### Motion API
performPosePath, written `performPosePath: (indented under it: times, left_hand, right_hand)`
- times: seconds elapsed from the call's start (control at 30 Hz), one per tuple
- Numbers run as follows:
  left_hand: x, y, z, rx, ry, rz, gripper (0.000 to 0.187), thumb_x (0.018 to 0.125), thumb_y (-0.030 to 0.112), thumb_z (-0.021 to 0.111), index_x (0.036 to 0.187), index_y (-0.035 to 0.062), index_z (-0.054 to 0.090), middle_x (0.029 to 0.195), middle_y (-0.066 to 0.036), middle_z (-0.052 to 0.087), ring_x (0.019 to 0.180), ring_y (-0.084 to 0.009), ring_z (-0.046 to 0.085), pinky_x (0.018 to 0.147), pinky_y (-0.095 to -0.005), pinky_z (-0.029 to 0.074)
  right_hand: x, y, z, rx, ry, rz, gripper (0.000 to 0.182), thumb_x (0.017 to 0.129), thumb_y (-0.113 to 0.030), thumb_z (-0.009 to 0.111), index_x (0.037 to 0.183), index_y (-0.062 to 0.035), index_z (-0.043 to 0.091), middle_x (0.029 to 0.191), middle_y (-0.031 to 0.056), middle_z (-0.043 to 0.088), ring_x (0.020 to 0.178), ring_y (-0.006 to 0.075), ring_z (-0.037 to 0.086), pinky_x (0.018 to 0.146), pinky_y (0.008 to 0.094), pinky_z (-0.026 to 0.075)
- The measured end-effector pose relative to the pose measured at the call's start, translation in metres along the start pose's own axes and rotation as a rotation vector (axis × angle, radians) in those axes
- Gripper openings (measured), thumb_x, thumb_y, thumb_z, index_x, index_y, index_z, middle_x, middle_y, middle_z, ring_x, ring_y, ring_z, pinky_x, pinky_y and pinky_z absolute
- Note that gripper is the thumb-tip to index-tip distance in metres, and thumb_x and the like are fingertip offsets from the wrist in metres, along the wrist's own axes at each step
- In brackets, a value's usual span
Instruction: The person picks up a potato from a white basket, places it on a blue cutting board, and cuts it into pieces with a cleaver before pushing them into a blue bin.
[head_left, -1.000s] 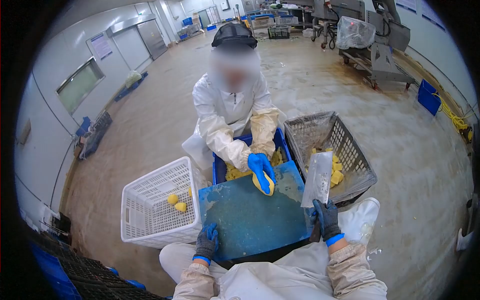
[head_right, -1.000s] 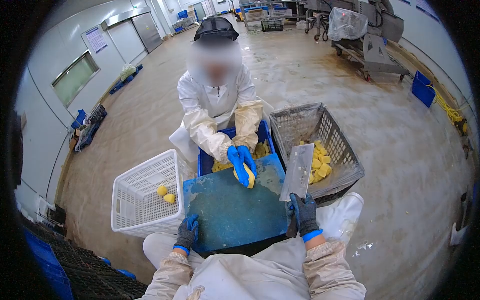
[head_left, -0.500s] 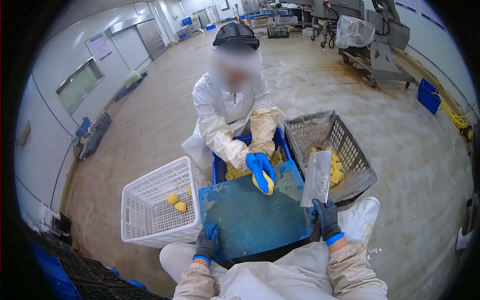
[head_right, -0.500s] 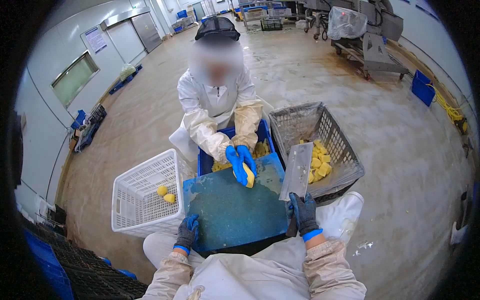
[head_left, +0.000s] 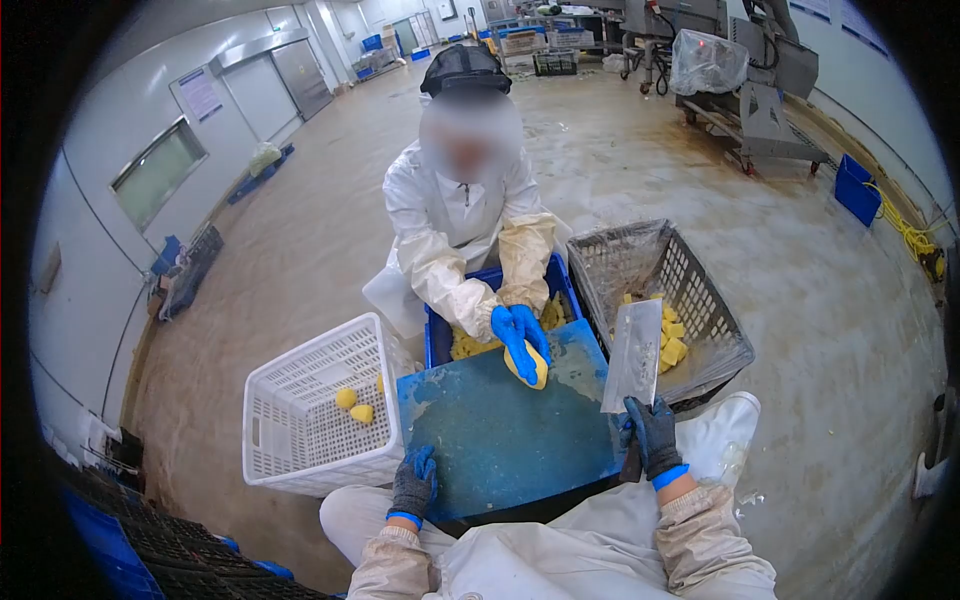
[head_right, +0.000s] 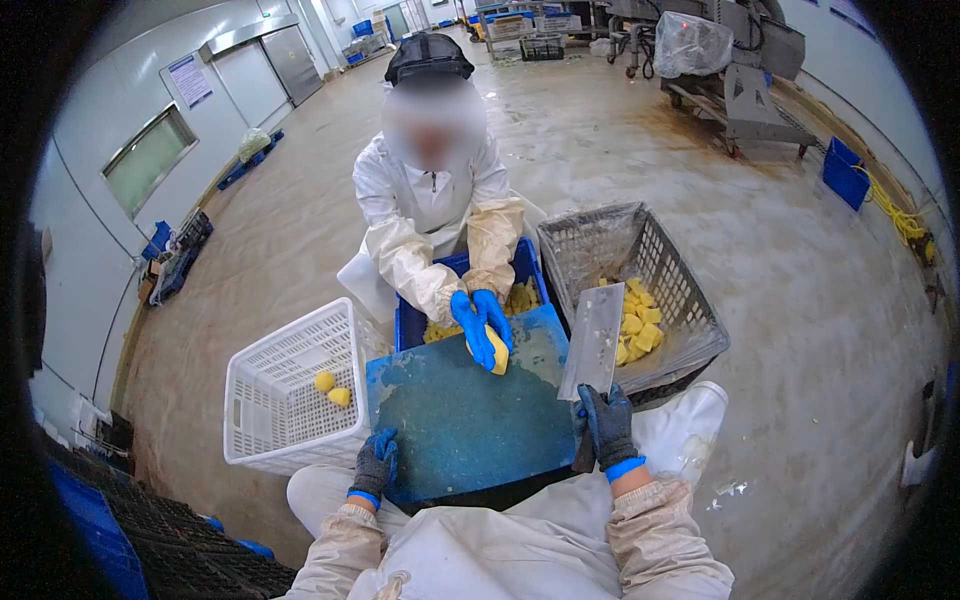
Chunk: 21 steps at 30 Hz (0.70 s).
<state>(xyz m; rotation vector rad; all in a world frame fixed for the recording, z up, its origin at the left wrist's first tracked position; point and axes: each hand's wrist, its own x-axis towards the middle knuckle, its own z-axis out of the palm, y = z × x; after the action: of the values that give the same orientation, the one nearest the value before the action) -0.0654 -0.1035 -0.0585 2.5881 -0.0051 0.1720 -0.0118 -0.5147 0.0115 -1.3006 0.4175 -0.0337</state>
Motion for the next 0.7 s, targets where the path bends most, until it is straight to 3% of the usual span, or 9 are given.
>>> performPosePath:
  times: [0.53,0.7]
  left_hand:
    - [-0.001,0.011,-0.005,-0.002,-0.003,-0.027,0.03,0.086,0.019,0.051,0.114,0.007,0.056,0.11,-0.021,0.058,0.104,-0.0372,0.053,0.092,-0.0428,0.041]
    - [-0.001,0.005,0.0,0.027,0.039,0.052,0.03,0.086,0.018,0.052,0.113,0.0068,0.056,0.107,-0.021,0.058,0.1,-0.0371,0.054,0.089,-0.0426,0.042]
  right_hand:
    - [0.002,0.004,-0.001,-0.019,0.015,0.032,0.015,0.083,-0.014,0.064,0.089,-0.0033,0.056,0.06,0.0035,0.055,0.044,0.0114,0.05,0.039,0.025,0.041]
    - [0.003,0.006,-0.003,0.001,0.005,0.036,0.017,0.083,-0.016,0.065,0.088,-0.0029,0.056,0.061,0.0037,0.056,0.045,0.0112,0.051,0.04,0.0253,0.041]
